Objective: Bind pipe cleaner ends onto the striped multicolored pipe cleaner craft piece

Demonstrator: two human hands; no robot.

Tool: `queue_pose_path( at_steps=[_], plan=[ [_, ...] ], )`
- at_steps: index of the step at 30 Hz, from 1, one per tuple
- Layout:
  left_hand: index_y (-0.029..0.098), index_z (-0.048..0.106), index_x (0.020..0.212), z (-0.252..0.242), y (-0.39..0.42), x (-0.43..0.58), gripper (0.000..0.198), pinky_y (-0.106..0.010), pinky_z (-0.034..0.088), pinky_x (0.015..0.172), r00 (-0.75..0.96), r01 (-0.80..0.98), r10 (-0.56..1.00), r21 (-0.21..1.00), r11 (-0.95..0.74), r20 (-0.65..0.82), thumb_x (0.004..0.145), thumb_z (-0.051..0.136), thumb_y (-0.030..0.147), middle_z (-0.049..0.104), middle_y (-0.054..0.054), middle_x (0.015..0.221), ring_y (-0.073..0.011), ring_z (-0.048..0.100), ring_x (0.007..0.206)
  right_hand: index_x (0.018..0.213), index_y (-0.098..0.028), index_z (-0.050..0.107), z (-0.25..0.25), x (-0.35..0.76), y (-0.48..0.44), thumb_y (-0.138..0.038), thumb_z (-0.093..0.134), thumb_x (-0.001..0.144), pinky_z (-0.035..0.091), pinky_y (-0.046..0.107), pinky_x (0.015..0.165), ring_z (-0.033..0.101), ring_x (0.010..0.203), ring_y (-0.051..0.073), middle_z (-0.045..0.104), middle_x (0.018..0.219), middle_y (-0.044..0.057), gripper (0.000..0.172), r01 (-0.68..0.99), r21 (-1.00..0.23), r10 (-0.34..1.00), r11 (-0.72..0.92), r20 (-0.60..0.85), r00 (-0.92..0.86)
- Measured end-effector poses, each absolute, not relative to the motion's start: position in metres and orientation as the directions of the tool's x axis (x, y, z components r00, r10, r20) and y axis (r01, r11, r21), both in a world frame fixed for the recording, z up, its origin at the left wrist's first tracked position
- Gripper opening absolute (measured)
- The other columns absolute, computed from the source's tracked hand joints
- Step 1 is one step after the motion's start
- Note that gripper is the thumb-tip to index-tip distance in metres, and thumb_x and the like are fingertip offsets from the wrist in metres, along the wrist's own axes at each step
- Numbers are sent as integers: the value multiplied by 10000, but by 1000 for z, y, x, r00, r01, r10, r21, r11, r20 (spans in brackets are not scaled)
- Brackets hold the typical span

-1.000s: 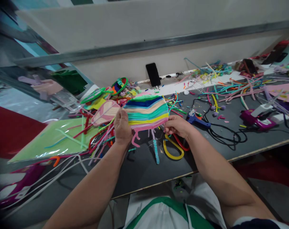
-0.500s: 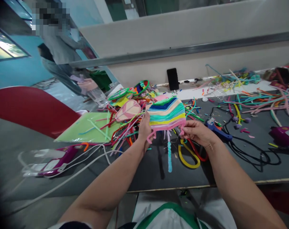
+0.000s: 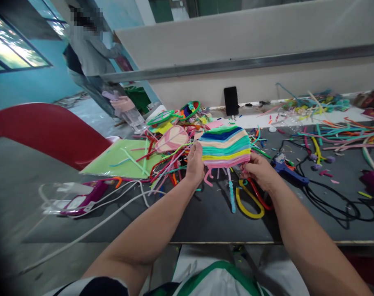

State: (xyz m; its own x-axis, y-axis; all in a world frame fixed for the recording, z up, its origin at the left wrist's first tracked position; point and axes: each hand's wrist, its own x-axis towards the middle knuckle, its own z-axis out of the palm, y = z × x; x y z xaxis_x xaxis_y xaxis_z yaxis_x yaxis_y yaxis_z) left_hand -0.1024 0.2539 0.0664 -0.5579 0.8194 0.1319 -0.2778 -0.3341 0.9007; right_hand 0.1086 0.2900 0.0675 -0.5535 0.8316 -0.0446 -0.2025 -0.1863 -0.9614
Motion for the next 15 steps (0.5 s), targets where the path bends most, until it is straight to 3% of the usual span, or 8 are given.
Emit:
queue_pose_path(
  at_steps=[4,9,12,15],
  plan=[
    [219,626,1120,59,256,-104,412,-348,383,1044,-552,-178,806,914,-366,215,837,549,508,632,-48,1187,-212,482,1242,772,-176,619,67,106,289,-109,651,650,468,200,430,426,353,22,621,659,-41,144,-218,-963,833,-157,-11,-554],
    [227,634,1124,60,252,-102,410,-332,320,1091,-553,12,747,900,-436,369,859,510,514,592,-45,1265,-205,468,1262,820,-162,642,69,111,292,-131,707,663,555,207,493,564,426,58,691,766,9,172,-164,-938,824,-305,-173,-540],
    [224,634,1134,62,250,-102,409,-307,302,1101,-553,95,718,888,-450,423,858,518,503,581,-42,1284,-196,458,1273,868,-163,654,70,113,294,-117,703,696,598,221,615,673,568,111,714,782,32,185,-191,-903,805,-386,-228,-548],
    [218,637,1124,64,251,-104,411,-309,332,1082,-568,37,729,897,-440,381,851,527,505,608,-46,1240,-200,472,1259,977,-180,649,75,115,293,-104,672,744,593,234,759,709,872,170,724,969,63,246,-254,-875,777,-412,-191,-600]
  ],
)
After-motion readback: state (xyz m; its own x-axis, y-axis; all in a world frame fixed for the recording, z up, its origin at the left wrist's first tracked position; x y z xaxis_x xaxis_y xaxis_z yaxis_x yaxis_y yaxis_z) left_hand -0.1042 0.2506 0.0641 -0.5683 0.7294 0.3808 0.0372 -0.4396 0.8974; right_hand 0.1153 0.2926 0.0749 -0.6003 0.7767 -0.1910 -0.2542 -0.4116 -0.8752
